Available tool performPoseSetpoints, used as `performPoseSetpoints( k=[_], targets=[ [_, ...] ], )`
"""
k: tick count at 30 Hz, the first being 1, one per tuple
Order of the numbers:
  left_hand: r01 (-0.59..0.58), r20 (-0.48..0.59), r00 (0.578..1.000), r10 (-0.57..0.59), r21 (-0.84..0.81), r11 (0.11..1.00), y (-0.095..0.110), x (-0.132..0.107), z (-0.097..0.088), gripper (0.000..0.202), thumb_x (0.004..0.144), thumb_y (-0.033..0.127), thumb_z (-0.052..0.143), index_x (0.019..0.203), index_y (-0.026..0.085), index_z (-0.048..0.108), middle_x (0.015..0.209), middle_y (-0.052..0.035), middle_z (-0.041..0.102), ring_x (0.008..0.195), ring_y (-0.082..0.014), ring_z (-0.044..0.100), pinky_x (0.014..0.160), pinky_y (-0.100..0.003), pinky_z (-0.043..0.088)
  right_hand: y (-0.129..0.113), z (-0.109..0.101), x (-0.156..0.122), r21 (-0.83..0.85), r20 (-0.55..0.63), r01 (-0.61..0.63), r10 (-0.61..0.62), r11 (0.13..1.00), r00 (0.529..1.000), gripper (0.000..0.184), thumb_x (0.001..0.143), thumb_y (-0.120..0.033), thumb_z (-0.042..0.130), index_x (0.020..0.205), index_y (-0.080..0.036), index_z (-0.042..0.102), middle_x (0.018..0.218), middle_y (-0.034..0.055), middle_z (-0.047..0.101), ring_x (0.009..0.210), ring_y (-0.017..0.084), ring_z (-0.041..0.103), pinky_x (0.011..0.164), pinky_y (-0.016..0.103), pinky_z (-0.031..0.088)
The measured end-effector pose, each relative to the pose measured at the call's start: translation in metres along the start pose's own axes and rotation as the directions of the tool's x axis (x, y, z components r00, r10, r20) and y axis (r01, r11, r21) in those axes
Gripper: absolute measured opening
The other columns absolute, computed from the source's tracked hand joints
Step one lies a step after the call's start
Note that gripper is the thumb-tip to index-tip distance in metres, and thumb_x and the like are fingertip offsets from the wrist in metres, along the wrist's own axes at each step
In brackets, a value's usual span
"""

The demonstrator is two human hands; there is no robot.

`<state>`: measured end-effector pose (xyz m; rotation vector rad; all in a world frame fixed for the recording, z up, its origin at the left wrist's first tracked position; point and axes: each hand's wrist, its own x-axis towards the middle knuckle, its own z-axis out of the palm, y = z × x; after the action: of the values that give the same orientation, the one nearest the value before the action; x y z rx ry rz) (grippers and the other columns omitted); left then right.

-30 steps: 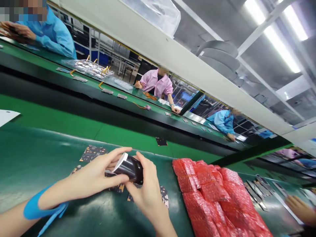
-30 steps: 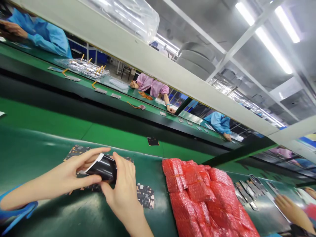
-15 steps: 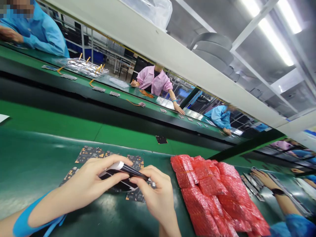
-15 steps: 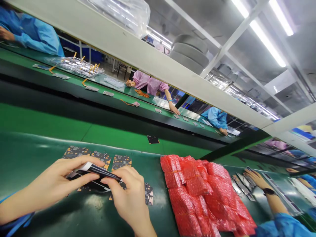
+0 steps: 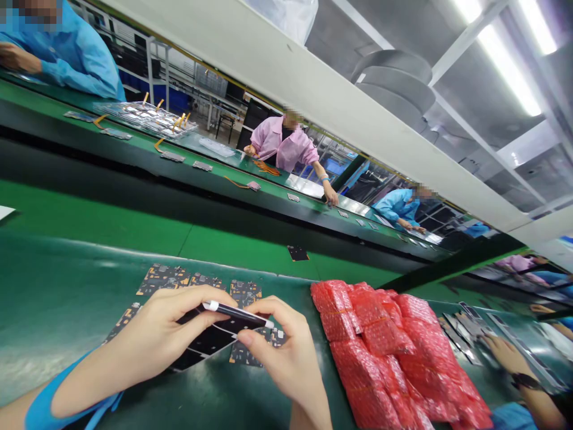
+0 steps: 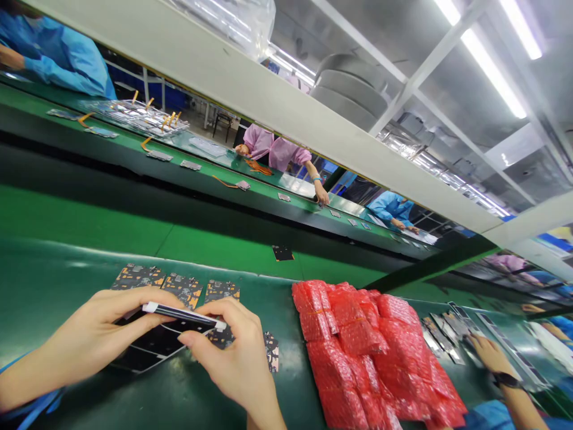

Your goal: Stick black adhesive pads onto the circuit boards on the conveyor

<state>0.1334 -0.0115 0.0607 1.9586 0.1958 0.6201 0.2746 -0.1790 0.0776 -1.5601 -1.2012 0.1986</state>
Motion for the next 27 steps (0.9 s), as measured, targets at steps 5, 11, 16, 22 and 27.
performPoseSetpoints(
  k=[5, 11, 16, 22, 27],
  targets=[
    [0.057, 0.037, 0.998, -0.058, 0.038, 0.998, 0.002, -0.004, -0.003, 0.019, 0.097, 0.046, 0.071, 0.108, 0.032, 0.078, 0.101, 0.0075, 0.079, 0.088, -0.0089, 0.074, 0.082, -0.008, 0.052, -0.003, 0.001, 0.003, -0.043, -0.052, 0.042, -0.044, 0.998, 0.998, 0.017, 0.095, -0.018, 0.074, 0.078, -0.022, 0.074, 0.072, -0.0017, 0.074, 0.065, 0.013, 0.069, 0.063, 0.021, 0.053],
    [0.035, -0.104, 0.994, -0.025, 0.093, 0.995, 0.002, -0.01, 0.0, 0.024, 0.1, 0.049, 0.065, 0.093, 0.03, 0.078, 0.082, 0.0094, 0.076, 0.068, -0.006, 0.068, 0.068, -0.01, 0.048, -0.009, 0.001, 0.004, -0.093, -0.004, 0.081, -0.082, 0.992, 0.997, 0.021, 0.099, -0.02, 0.069, 0.078, -0.02, 0.074, 0.068, -0.0012, 0.071, 0.061, 0.012, 0.066, 0.058, 0.02, 0.049],
    [0.026, -0.073, 0.997, -0.022, 0.06, 0.998, 0.004, -0.012, -0.001, 0.023, 0.101, 0.045, 0.064, 0.091, 0.029, 0.077, 0.084, 0.0092, 0.076, 0.071, -0.0066, 0.069, 0.069, -0.011, 0.049, -0.011, -0.003, 0.006, -0.073, 0.084, 0.118, -0.111, 0.99, 0.99, 0.021, 0.101, -0.02, 0.067, 0.083, -0.021, 0.076, 0.072, 0.0, 0.076, 0.063, 0.013, 0.07, 0.061, 0.021, 0.054],
    [0.179, -0.14, 0.976, -0.168, 0.07, 0.981, -0.005, -0.006, 0.006, 0.046, 0.096, 0.064, 0.063, 0.084, 0.021, 0.075, 0.071, 0.0014, 0.071, 0.059, -0.0122, 0.059, 0.058, -0.02, 0.045, 0.0, 0.006, 0.003, -0.195, -0.106, 0.204, -0.227, 0.959, 0.968, 0.024, 0.097, -0.013, 0.074, 0.112, -0.029, 0.081, 0.105, 0.0012, 0.084, 0.094, 0.018, 0.081, 0.085, 0.028, 0.063],
    [0.258, -0.104, 0.954, -0.279, -0.183, 0.949, -0.003, 0.006, 0.004, 0.056, 0.096, 0.073, 0.055, 0.089, 0.02, 0.072, 0.091, -0.0016, 0.076, 0.086, -0.0172, 0.069, 0.076, -0.017, 0.054, 0.016, 0.016, 0.007, -0.409, -0.135, 0.346, -0.431, 0.844, 0.892, 0.035, 0.1, -0.005, 0.063, 0.119, -0.03, 0.077, 0.117, 0.005, 0.083, 0.098, 0.021, 0.081, 0.083, 0.034, 0.062]
  ],
)
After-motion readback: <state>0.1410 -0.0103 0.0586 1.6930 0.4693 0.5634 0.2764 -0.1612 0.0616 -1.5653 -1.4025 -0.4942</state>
